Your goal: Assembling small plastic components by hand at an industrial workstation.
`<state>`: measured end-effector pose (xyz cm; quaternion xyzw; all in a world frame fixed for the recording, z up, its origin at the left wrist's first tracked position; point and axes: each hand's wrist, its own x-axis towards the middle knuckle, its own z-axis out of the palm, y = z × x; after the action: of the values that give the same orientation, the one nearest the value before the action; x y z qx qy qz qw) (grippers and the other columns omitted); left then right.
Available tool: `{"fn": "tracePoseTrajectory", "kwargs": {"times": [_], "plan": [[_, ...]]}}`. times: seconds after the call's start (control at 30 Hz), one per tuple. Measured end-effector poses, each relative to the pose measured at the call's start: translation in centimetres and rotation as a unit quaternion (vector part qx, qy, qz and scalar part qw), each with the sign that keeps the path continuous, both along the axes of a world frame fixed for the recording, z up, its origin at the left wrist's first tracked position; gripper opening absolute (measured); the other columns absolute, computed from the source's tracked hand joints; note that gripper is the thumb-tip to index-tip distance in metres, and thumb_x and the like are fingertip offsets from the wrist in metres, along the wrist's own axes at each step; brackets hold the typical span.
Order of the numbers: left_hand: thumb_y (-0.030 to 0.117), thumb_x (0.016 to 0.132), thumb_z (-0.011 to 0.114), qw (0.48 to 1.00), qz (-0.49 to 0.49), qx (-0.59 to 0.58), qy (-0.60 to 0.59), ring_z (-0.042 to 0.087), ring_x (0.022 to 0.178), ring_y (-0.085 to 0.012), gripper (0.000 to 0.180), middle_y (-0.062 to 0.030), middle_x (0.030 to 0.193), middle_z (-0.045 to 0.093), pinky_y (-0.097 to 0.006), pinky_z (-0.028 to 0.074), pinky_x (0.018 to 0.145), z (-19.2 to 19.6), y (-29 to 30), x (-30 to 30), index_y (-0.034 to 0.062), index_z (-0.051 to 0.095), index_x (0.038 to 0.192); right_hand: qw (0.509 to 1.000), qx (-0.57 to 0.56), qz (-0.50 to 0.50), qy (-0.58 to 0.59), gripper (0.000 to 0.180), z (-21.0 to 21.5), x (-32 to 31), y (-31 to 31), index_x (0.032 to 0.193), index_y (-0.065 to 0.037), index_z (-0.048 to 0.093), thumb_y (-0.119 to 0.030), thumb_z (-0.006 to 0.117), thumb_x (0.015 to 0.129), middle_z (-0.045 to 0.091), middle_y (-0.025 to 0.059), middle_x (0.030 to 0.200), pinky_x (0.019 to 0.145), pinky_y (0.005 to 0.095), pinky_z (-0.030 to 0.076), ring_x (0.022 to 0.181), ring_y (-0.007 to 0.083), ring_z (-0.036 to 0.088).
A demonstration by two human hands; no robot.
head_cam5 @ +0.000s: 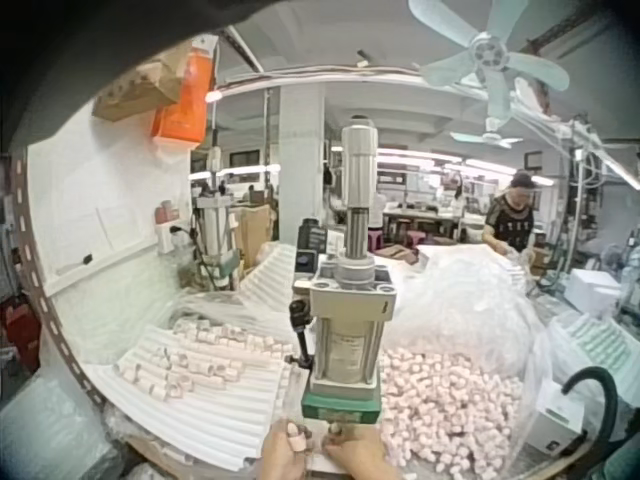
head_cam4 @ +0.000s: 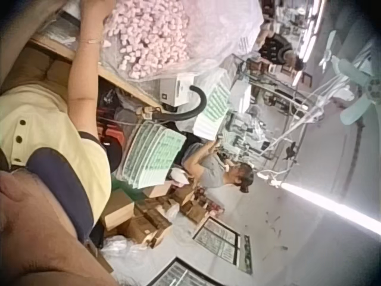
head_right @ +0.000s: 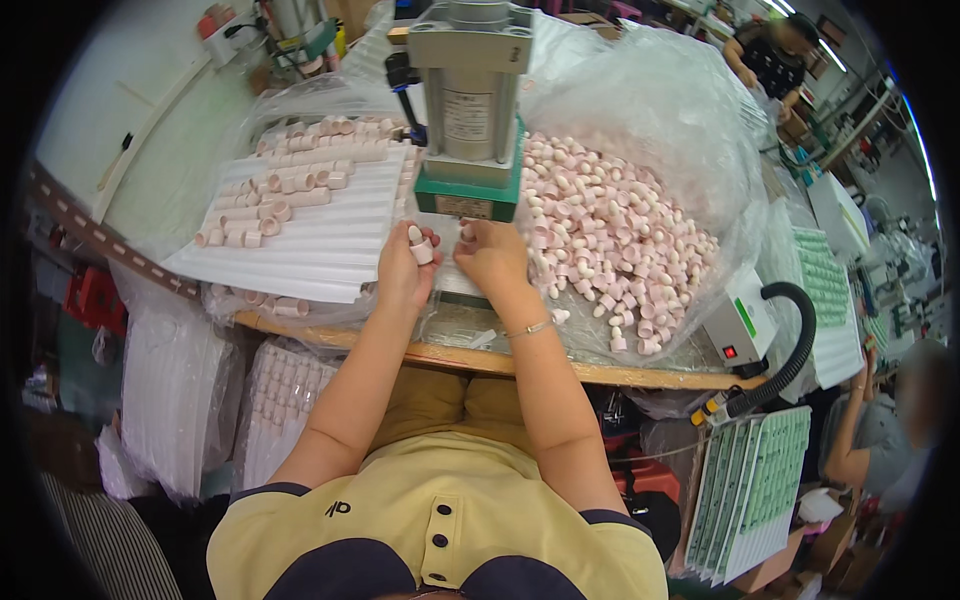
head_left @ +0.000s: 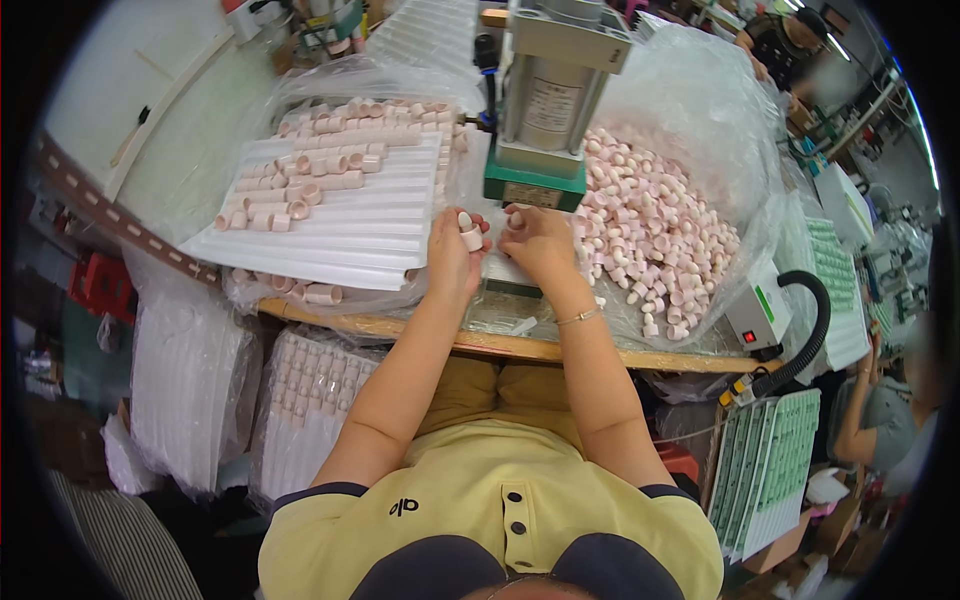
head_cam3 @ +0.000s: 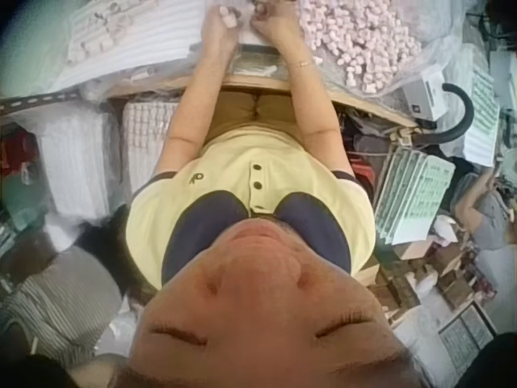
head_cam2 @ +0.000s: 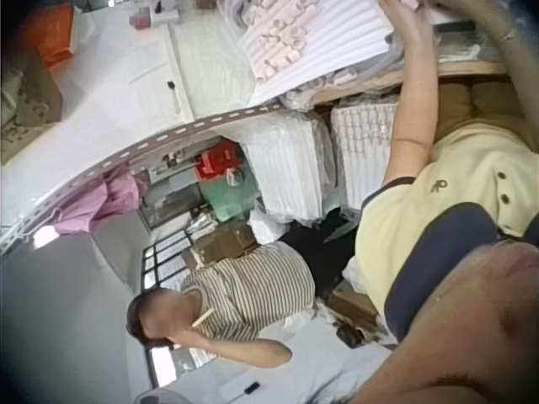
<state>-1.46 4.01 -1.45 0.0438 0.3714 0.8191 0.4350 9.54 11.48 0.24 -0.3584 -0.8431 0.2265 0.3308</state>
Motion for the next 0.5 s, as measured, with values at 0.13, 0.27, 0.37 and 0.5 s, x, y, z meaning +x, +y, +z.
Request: {"fn": "tracePoseTrajectory", "kwargs": {"times": [0.13,0.27,0.37,0.5], "plan": [[0.030,0.098,0.037,0.958,-0.120,0.121,-0.233,0.054,0.085,-0.0223,0.035,-0.0111,0.090,0.054,-0.031,0.046,0.072,1.6,-2.9,-1.9,0.0002,0.047,0.112,0.992,0.079,-0.023,0.093,0.036,-1.0,2.2,-0.8,0.096,-0.005,0.063,-0.023,0.074,0.067,0.062,0.0119,0.093,0.075,0.0379,0.048,0.085,0.0308,0.059],[0.026,0.095,0.040,0.967,-0.156,0.117,-0.161,0.053,0.089,-0.0232,0.034,-0.0130,0.095,0.053,-0.033,0.046,0.078,4.4,-6.4,-3.4,-0.0024,0.048,0.112,0.993,0.012,-0.083,0.085,0.034,-0.5,9.1,-2.1,0.101,-0.005,0.061,-0.019,0.072,0.072,0.060,0.0121,0.092,0.077,0.0372,0.045,0.086,0.0295,0.056],[0.021,0.092,0.044,0.982,-0.174,0.045,-0.061,0.054,0.080,-0.0191,0.027,-0.0097,0.091,0.056,-0.030,0.047,0.069,5.2,-7.3,-4.4,0.0003,0.053,0.106,0.995,0.011,-0.100,-0.025,0.031,-2.9,13.8,-1.7,0.100,-0.004,0.060,-0.016,0.071,0.074,0.059,0.0115,0.088,0.073,0.0368,0.046,0.083,0.0286,0.056],[0.024,0.091,0.046,0.974,-0.210,0.015,0.086,0.048,0.057,-0.0080,0.023,-0.0023,0.076,0.057,-0.022,0.038,0.052,4.4,-7.6,-8.0,0.0096,0.058,0.104,0.993,-0.030,-0.078,-0.088,0.025,-4.5,15.4,-2.8,0.095,-0.004,0.063,-0.014,0.071,0.074,0.057,0.0108,0.082,0.066,0.0351,0.046,0.075,0.0259,0.056]]}}
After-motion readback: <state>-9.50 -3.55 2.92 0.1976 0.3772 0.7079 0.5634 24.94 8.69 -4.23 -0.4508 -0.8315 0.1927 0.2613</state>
